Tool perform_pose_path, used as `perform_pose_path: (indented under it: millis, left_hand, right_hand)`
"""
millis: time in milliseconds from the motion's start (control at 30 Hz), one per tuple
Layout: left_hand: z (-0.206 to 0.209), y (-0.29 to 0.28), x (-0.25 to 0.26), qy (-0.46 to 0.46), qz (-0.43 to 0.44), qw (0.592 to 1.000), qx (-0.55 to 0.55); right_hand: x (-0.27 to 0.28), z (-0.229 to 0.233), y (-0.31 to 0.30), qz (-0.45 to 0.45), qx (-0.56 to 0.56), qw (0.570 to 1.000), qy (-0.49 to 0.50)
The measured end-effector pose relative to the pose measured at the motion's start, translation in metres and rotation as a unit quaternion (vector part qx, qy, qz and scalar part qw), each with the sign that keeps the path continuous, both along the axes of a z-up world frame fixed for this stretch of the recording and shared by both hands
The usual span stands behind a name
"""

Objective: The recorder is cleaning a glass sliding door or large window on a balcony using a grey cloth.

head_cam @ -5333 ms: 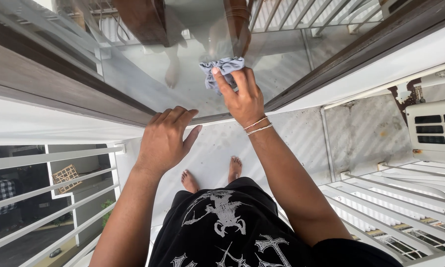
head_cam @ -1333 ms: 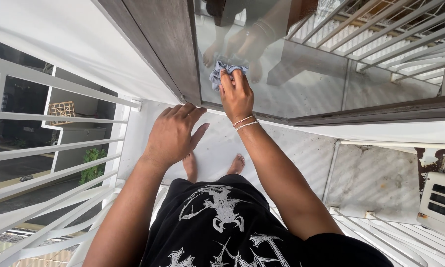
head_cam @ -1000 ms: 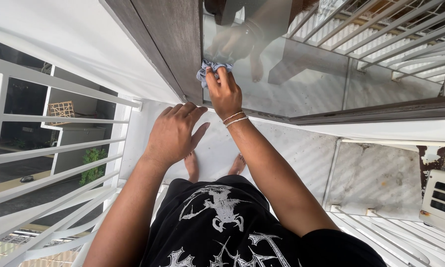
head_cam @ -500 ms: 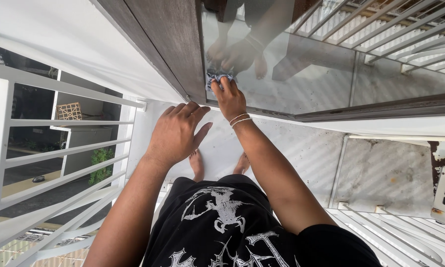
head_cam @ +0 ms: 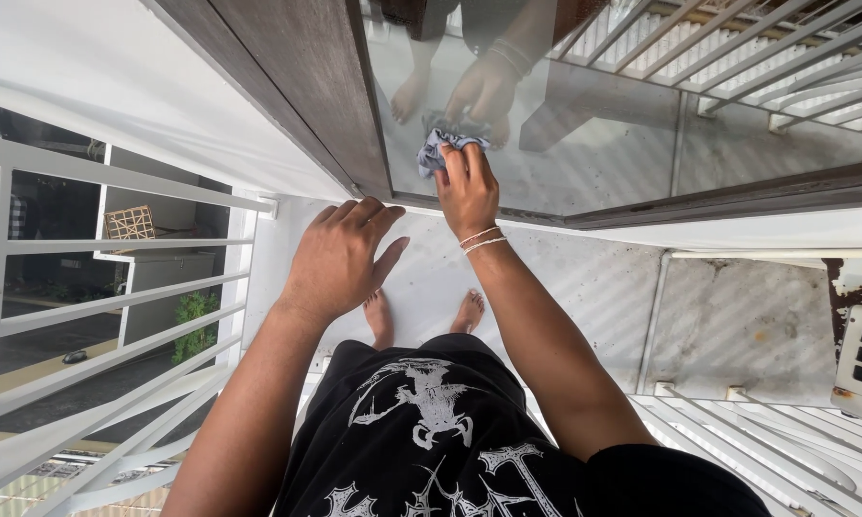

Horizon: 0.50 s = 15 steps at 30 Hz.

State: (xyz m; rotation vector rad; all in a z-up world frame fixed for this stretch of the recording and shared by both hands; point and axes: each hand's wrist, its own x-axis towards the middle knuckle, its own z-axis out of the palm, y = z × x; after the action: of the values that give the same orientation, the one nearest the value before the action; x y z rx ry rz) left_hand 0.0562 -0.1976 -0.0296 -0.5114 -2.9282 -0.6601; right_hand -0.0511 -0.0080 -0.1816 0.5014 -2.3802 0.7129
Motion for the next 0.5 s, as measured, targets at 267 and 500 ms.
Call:
perform_pose_path:
  millis: [267,500]
  left_hand:
    - [0.003,0.003,-0.002,0.010,-0.013,1.000,-0.006]
    - [0.008,0.013,-0.010,0.019,-0.026,0.999,-0.007]
  right_hand:
    - [-0.011,-0.013,-0.037,0.076,0.075,0.994,0.031]
    - [-0.006,-0.008,-0.009,0.071,0.098,0.993,0.015]
